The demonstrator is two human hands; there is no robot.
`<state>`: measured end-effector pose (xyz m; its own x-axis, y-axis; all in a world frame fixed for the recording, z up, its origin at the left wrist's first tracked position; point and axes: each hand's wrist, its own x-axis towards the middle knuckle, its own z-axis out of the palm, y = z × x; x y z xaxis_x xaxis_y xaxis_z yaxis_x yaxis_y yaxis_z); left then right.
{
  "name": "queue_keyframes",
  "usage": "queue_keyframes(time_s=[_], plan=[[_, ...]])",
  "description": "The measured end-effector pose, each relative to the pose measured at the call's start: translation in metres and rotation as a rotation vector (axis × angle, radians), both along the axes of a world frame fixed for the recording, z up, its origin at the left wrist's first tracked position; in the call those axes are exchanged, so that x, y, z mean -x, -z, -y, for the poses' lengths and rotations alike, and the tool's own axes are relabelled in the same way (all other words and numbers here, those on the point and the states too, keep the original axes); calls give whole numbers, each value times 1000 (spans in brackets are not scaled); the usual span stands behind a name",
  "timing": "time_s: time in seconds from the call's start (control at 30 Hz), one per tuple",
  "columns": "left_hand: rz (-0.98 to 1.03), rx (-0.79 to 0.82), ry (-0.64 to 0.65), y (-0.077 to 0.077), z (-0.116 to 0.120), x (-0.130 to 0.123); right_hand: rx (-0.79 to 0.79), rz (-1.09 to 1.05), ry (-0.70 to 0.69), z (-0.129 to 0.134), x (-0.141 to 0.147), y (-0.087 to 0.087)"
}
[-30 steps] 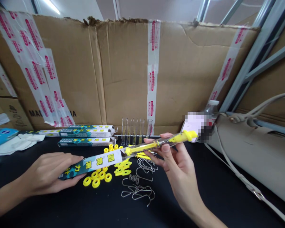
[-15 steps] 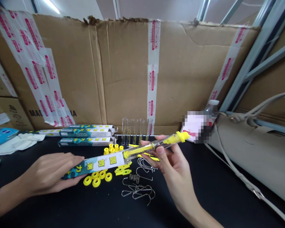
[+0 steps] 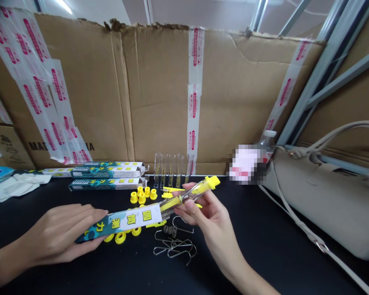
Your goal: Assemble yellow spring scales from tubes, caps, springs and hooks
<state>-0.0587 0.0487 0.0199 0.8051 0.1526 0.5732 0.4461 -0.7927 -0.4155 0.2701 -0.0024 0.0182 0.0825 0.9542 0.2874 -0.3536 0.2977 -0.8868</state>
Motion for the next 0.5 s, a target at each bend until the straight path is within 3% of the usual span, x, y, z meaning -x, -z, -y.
queue_keyframes(time_s=[0.23, 0.5], plan=[[48, 61, 16, -1, 1, -1, 56, 84, -62, 1, 2, -2], [83, 130, -11, 0, 8, -11, 1, 143, 41, 3, 10, 9]])
